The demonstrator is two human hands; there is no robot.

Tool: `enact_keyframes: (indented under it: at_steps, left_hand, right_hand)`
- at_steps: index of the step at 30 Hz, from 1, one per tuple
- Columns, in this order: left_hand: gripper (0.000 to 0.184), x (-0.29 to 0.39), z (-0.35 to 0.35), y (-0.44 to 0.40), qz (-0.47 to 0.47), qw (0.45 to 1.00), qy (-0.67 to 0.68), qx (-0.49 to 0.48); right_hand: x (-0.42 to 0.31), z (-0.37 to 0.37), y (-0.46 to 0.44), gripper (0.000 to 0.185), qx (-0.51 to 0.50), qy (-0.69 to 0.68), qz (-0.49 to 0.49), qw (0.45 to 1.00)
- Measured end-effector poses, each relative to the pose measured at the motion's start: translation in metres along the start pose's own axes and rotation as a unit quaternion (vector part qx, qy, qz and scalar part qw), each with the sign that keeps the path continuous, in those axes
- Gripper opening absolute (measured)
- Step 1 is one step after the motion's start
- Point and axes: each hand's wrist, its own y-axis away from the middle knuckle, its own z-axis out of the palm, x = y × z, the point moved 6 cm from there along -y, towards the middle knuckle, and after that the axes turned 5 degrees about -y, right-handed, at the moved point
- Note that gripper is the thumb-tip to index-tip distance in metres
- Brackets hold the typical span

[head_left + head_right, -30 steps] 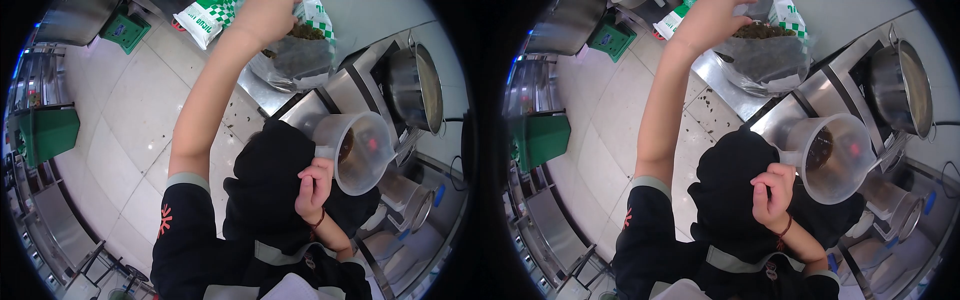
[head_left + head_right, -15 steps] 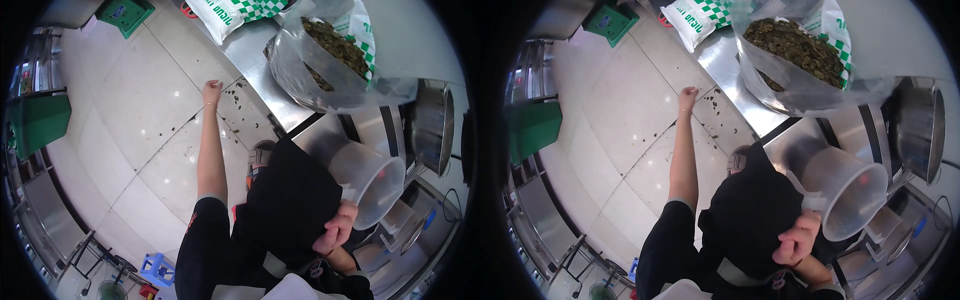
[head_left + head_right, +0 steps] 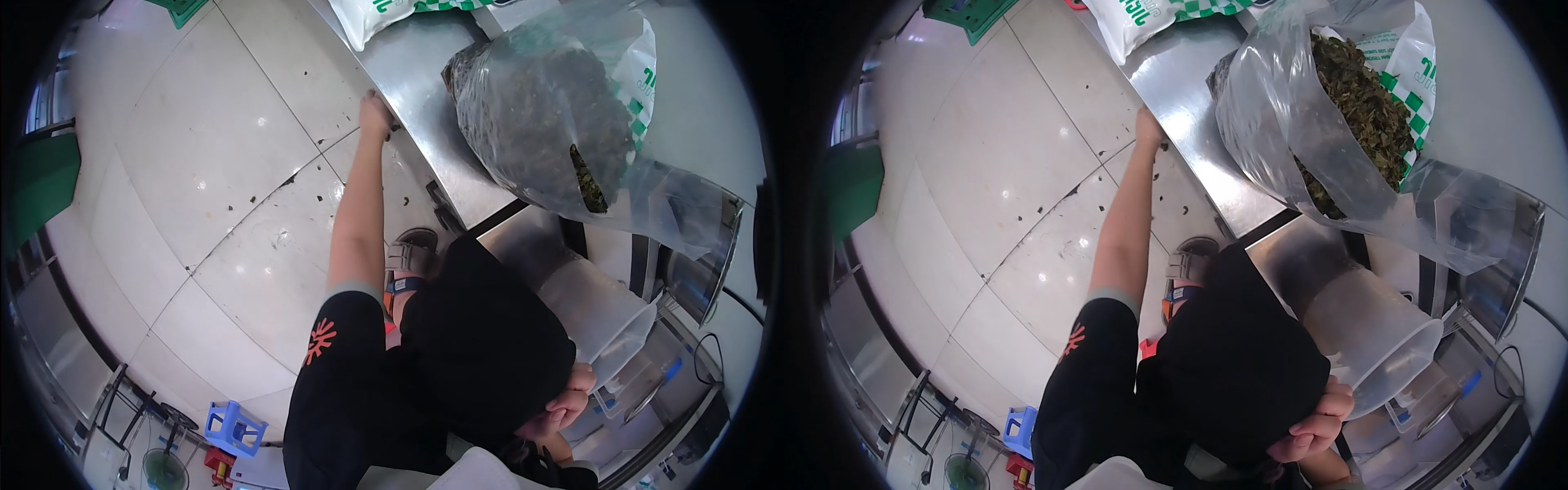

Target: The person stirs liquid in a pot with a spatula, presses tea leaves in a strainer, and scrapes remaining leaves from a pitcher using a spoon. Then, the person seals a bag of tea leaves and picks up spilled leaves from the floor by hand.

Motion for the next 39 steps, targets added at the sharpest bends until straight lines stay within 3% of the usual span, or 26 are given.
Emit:
enact_keyframes:
  at_steps: [1, 3, 4, 6, 8, 10, 12, 15, 17, 18, 20, 24, 26, 30, 32, 34, 36, 37, 39]
  left_hand:
    - [0.019, 0.006, -0.009, 0.001, -0.001, 1.000, 0.001, -0.003]
    - [0.016, 0.019, -0.021, 0.012, -0.099, 0.970, 0.084, -0.206]
    - [0.016, 0.015, -0.017, 0.022, -0.099, 0.970, 0.082, -0.206]
    - [0.011, 0.013, 0.000, 0.046, 0.067, 0.987, 0.008, -0.146]
    - [0.008, 0.003, 0.002, 0.083, 0.154, 0.980, -0.008, -0.125]
    - [0.005, -0.009, -0.019, 0.119, 0.124, 0.989, 0.046, -0.073]
    - [0.006, -0.031, -0.034, 0.149, 0.024, 0.995, 0.030, -0.097]
    - [0.008, -0.060, -0.069, 0.174, -0.041, 0.993, 0.093, -0.063]
    - [0.009, -0.095, -0.099, 0.181, -0.157, 0.983, 0.092, 0.030]
    - [0.009, -0.109, -0.105, 0.184, -0.157, 0.983, 0.091, 0.030]
    - [0.010, -0.140, -0.117, 0.194, -0.252, 0.964, -0.016, 0.085]
    - [0.012, -0.143, -0.085, 0.201, -0.156, 0.984, -0.013, 0.083]
    - [0.011, -0.120, -0.065, 0.202, -0.097, 0.990, 0.081, 0.062]
    - [0.013, -0.075, -0.073, 0.182, -0.094, 0.990, 0.105, 0.007]
    - [0.014, -0.093, -0.091, 0.166, -0.166, 0.965, 0.128, 0.159]
    - [0.014, -0.104, -0.087, 0.159, -0.170, 0.967, 0.100, 0.159]
    - [0.016, -0.100, -0.074, 0.153, -0.114, 0.991, 0.065, 0.042]
    - [0.016, -0.098, -0.074, 0.155, -0.111, 0.991, 0.063, 0.042]
    - [0.021, -0.072, -0.058, 0.168, 0.001, 0.997, 0.047, -0.062]
  right_hand:
    - [-0.001, 0.000, -0.001, 0.025, -0.014, -0.007, 0.002, 1.000]
    - [0.000, 0.000, -0.002, 0.025, -0.010, -0.010, 0.004, 1.000]
    - [0.000, 0.000, -0.002, 0.026, -0.006, -0.016, 0.004, 1.000]
    - [0.001, -0.002, 0.000, 0.021, 0.009, -0.008, 0.003, 1.000]
    - [0.002, -0.003, 0.002, 0.016, 0.021, 0.001, 0.002, 1.000]
    - [0.001, -0.003, 0.004, 0.016, 0.030, -0.004, -0.007, 1.000]
    - [-0.002, -0.002, 0.003, 0.021, 0.024, -0.014, 0.002, 1.000]
    - [-0.002, -0.001, 0.004, 0.025, 0.010, -0.024, 0.008, 1.000]
    - [-0.003, -0.002, 0.005, 0.025, 0.002, -0.023, 0.010, 1.000]
    - [-0.002, -0.003, 0.007, 0.024, -0.001, -0.022, 0.010, 1.000]
    - [-0.003, -0.007, 0.007, 0.023, -0.003, -0.024, 0.010, 1.000]
    - [-0.006, -0.007, 0.007, 0.023, -0.035, 0.000, -0.007, 0.999]
    - [-0.008, -0.007, 0.007, 0.023, -0.034, 0.004, -0.009, 0.999]
    - [-0.008, -0.008, 0.009, 0.024, -0.023, 0.007, -0.009, 1.000]
    - [-0.009, -0.009, 0.010, 0.024, -0.019, 0.007, -0.011, 1.000]
    - [-0.011, -0.007, 0.008, 0.023, -0.026, 0.009, -0.025, 0.999]
    - [-0.012, -0.008, 0.006, 0.022, -0.046, 0.006, -0.017, 0.999]
    - [-0.011, -0.008, 0.005, 0.022, -0.065, 0.004, -0.008, 0.998]
    - [-0.010, -0.015, 0.008, 0.018, -0.063, 0.020, -0.004, 0.998]
